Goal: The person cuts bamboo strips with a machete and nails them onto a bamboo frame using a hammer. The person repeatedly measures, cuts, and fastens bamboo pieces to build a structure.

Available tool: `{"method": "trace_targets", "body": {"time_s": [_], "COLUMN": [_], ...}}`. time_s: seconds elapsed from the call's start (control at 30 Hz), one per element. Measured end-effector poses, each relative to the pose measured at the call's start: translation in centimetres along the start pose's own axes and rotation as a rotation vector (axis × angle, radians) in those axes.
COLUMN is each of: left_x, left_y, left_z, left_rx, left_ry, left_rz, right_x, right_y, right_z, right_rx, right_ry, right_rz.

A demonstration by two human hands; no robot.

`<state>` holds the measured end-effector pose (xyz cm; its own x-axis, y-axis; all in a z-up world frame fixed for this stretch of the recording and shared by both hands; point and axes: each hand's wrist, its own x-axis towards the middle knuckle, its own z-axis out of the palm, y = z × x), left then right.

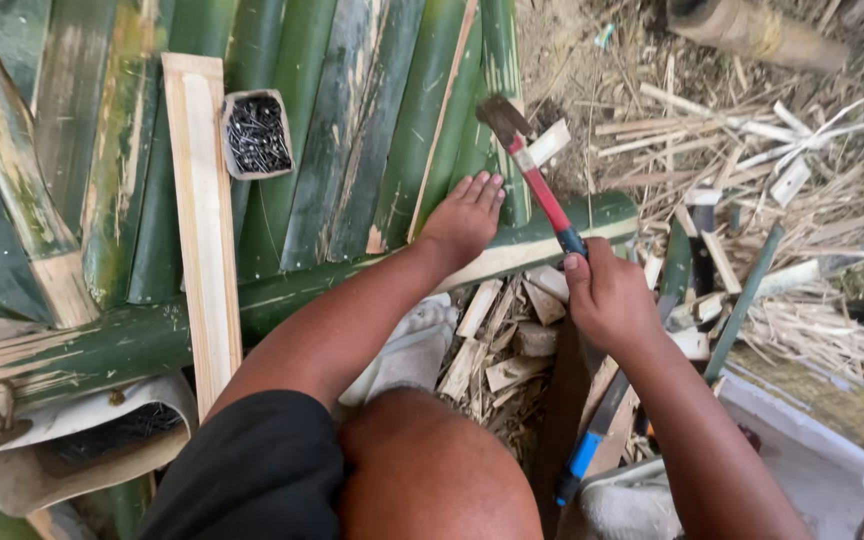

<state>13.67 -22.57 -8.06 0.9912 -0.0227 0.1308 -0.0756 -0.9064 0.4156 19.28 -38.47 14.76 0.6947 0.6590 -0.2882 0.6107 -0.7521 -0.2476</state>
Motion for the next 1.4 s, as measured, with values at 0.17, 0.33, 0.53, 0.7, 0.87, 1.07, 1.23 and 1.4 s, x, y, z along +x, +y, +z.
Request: {"method": "trace_targets", "body": {"time_s": [0.17, 0.33, 0.53, 0.7, 0.87, 1.07, 1.23, 1.4], "left_x": [-0.9, -0.2, -1.3, -1.3, -1.5, -8.1, -13.6, -13.9], "left_y": [0.6, 0.2, 0.8, 0.6, 1.0, 0.4, -5.7, -13.2], "left_z": [0.5, -0.5, -0.3, -0.5, -1.0, -6.1, -15.4, -20.0], "left_rx": [0.046, 0.053, 0.037, 0.016, 0.03, -0.305, -0.153, 0.142], "left_ry": [-0.029, 0.02, 0.003, 0.038, 0.046, 0.205, 0.572, 0.18], "left_rz": [-0.001, 0.011, -0.018, -0.025, -0.034, -0.197, -0.502, -0.816], "right_x": [-0.6, 0.5, -0.2, 0.1, -1.6, -7.6, -13.6, -9.6], "right_y": [-0.2, 0.3, 2.0, 3.6, 4.9, 3.3, -1.3, -7.8], "right_z": [0.1, -0.3, 1.1, 2.9, 3.8, 8.3, 13.9, 16.1], "right_rx": [-0.13, -0.061, -0.212, -0.058, -0.102, 0.411, 0.931, 1.172], "right_ry": [-0.125, -0.058, -0.147, -0.048, -0.104, -0.096, -0.198, -0.323], "right_rz": [0.077, -0.013, 0.11, 0.014, 0.156, 0.391, 0.573, 0.485]}}
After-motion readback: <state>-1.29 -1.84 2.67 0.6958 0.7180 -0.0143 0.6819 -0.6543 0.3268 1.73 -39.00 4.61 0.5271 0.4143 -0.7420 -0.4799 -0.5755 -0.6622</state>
